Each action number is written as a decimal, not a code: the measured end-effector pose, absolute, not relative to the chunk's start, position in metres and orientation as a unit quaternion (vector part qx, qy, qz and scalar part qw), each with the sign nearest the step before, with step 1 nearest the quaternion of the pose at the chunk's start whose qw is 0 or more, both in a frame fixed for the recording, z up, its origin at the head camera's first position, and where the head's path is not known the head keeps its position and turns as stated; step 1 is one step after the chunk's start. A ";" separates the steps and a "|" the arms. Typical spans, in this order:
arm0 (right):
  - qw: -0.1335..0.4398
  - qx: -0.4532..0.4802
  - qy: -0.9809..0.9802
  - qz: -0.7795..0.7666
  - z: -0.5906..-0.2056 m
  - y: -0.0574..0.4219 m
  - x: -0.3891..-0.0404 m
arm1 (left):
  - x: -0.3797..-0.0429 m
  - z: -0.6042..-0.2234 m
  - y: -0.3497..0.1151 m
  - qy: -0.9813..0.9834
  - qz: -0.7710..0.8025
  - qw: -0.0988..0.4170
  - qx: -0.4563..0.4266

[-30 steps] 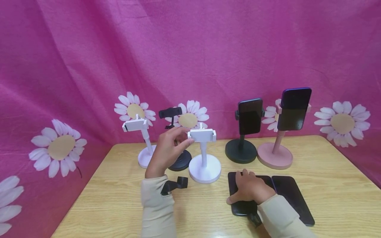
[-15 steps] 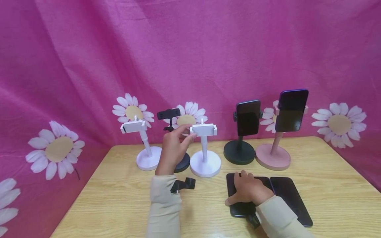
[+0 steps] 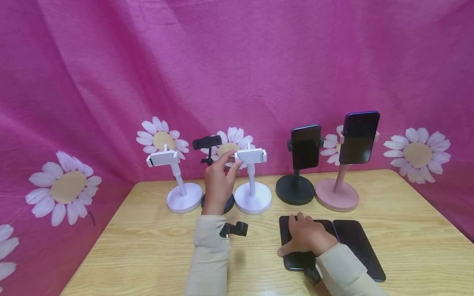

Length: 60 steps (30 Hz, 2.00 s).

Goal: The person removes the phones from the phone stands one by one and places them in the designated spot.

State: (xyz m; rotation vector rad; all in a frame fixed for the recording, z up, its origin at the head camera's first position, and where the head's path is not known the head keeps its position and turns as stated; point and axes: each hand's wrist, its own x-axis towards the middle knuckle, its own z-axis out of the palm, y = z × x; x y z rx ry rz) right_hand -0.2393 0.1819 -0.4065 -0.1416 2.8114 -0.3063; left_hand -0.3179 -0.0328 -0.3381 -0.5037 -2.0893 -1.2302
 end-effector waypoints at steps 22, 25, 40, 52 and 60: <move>-0.152 0.009 0.920 -0.362 -0.326 0.224 -0.244 | -0.261 -0.304 0.027 -0.718 -0.521 0.370 -0.275; -0.209 0.010 0.883 -0.421 -0.322 0.230 -0.249 | -0.259 -0.312 0.057 -0.747 -0.541 0.266 -0.281; -0.216 -0.051 0.816 -0.534 -0.340 0.240 -0.281 | -0.298 -0.340 0.101 -0.679 -0.691 0.011 -0.246; -0.203 -0.129 0.770 -0.591 -0.341 0.241 -0.285 | -0.308 -0.343 0.098 -0.623 -0.736 -0.017 -0.263; -0.211 -0.118 0.760 -0.604 -0.332 0.235 -0.280 | -0.304 -0.338 0.093 -0.607 -0.744 -0.021 -0.277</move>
